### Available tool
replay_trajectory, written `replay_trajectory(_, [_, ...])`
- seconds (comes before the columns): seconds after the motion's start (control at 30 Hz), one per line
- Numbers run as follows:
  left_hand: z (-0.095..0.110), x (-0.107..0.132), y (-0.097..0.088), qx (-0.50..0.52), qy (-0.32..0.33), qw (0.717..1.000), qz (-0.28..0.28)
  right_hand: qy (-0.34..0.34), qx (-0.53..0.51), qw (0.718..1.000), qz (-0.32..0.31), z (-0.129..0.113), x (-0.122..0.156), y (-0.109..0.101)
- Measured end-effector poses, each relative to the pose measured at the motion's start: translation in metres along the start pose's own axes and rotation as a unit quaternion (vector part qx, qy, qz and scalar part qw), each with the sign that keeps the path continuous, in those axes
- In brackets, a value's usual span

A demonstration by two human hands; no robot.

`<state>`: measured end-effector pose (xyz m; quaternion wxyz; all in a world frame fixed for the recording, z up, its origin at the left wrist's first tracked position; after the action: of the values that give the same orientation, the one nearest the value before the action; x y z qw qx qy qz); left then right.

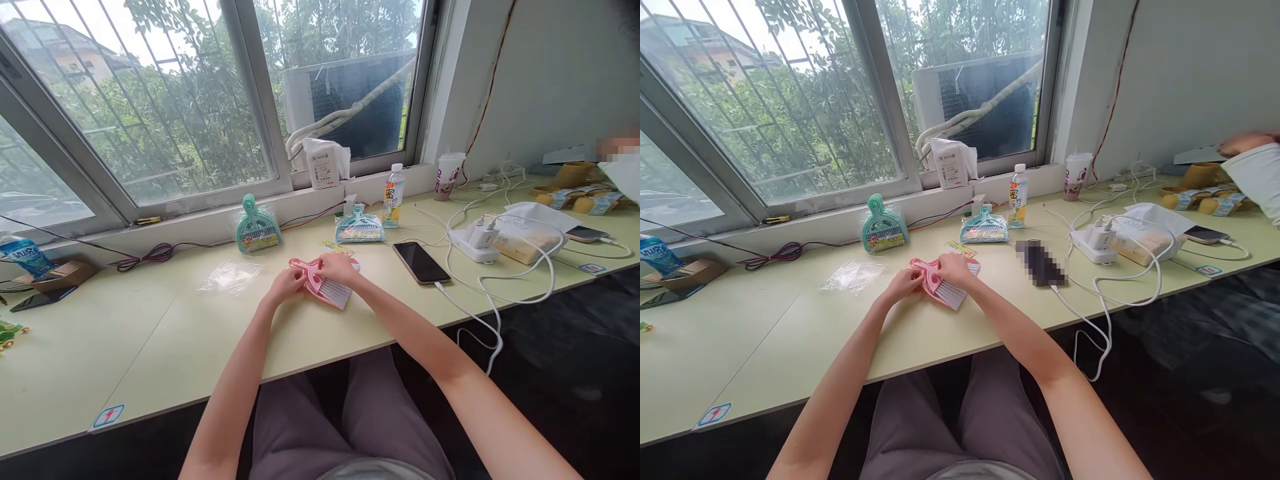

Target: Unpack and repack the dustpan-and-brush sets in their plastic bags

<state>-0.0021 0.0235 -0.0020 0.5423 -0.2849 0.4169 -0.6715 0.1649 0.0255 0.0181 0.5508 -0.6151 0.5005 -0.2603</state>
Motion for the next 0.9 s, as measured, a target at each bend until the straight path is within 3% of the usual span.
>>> replay_trajectory(0.1, [0.004, 0.002, 0.003, 0.04, 0.019, 0.998, -0.048, 0.007, -0.018, 1.0, 0.016, 0.002, 0.0, 0.001])
replay_trajectory(0.17, [0.004, 0.003, -0.001, 0.028, 0.024, 0.998, -0.041, 0.008, -0.03, 0.999, 0.019, 0.003, 0.0, 0.001])
replay_trajectory(0.23, [0.003, 0.004, -0.009, -0.023, 0.045, 0.998, 0.034, 0.007, -0.04, 0.999, 0.015, 0.004, -0.001, 0.001])
replay_trajectory(0.33, [0.002, 0.007, -0.019, -0.137, 0.102, 0.971, 0.168, -0.005, -0.051, 0.999, 0.005, 0.003, -0.002, 0.004])
replay_trajectory(0.4, [0.002, 0.007, -0.017, -0.207, 0.134, 0.95, 0.188, -0.021, -0.059, 0.998, 0.002, 0.001, -0.003, 0.006])
replay_trajectory(0.57, [0.009, 0.005, -0.001, -0.323, 0.195, 0.917, 0.127, -0.062, -0.078, 0.995, 0.007, -0.004, -0.004, 0.01])
replay_trajectory(0.9, [0.018, 0.01, 0.004, -0.367, 0.145, 0.916, 0.079, -0.051, -0.045, 0.998, -0.012, -0.007, -0.003, 0.006])
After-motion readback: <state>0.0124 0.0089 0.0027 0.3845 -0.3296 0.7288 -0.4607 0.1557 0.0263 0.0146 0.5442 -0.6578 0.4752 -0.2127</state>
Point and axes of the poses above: each hand's wrist, its own x-axis away from the middle knuckle, its own y-axis out of the palm, z = x × y, the point moved 3 cm from there along -x, towards the middle knuckle, and after that the axes turned 10 degrees about -y, right-handed, at the moved point
